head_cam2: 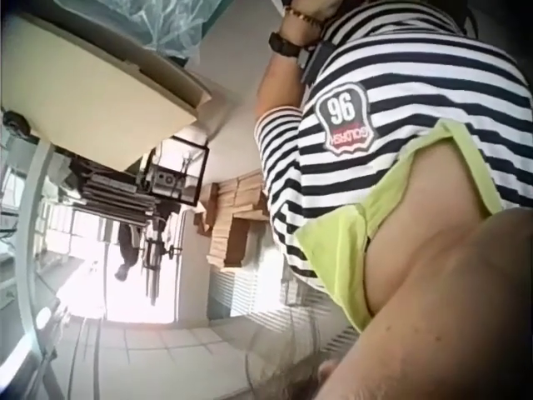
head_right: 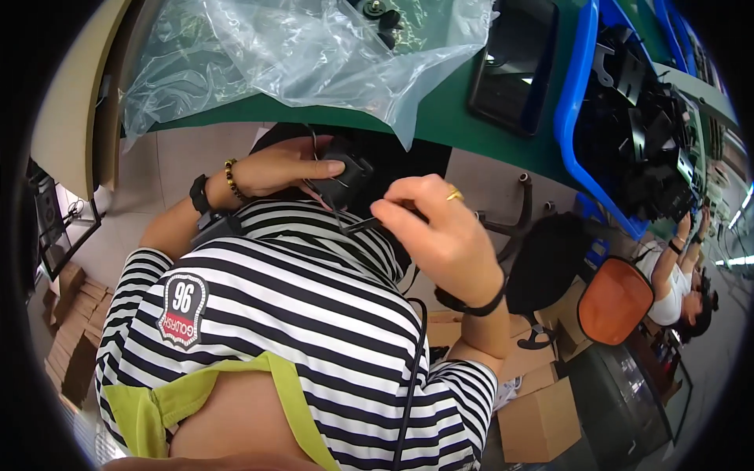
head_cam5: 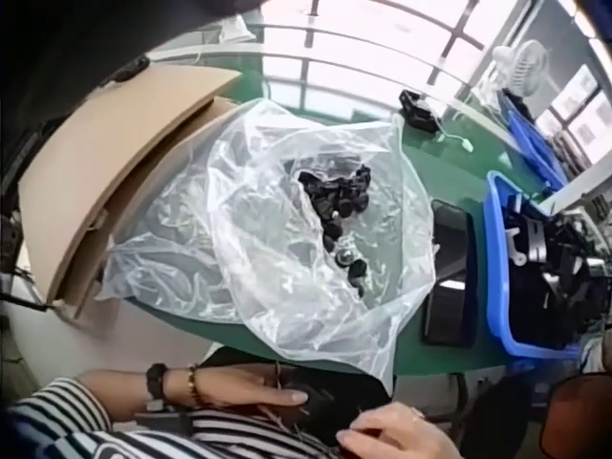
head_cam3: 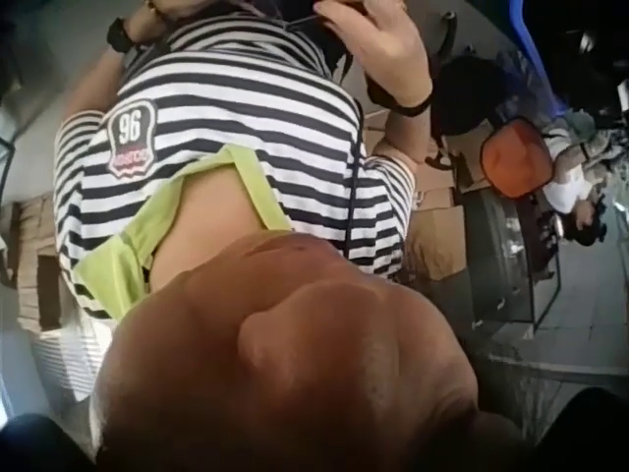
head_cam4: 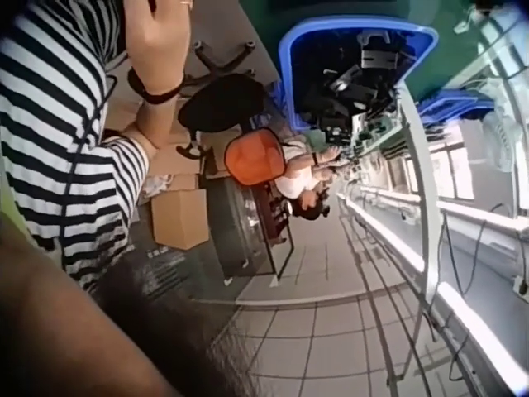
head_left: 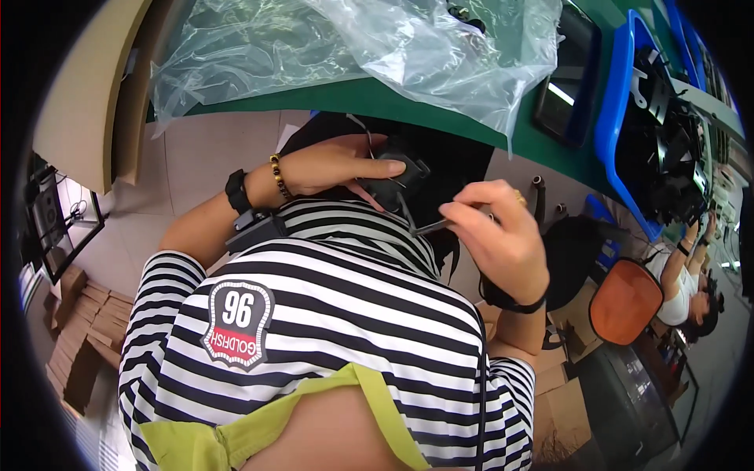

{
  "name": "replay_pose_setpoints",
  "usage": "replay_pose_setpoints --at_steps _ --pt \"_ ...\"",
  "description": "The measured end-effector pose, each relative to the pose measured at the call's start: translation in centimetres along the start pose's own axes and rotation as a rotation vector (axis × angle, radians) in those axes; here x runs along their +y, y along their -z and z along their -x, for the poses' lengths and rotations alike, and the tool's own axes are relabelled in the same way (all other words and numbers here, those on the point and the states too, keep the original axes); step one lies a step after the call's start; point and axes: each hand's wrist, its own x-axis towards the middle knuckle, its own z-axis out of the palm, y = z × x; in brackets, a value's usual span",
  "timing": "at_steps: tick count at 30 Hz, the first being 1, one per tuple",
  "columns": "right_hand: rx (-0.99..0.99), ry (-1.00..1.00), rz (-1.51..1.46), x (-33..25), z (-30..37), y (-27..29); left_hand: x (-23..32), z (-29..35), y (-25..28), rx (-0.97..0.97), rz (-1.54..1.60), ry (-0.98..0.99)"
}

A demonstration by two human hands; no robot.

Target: The person assembles a black plastic component by inserting a small white wire into the housing and then pressing a black plastic fastener from a plastic bag into the unit.

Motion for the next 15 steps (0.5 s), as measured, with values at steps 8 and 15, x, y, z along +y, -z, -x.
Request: replay_pose_setpoints --at_steps 8,15 --pt "0.024 0.228 0.189 0.4 0.0 -3.6 0.7 1.2 -0.5 0.048 -0.105 0.012" --pt "-0.030 0.300 0.155 0.3 -0.8 -4.0 0.1 0.8 0.7 0.063 -0.232 0.026"
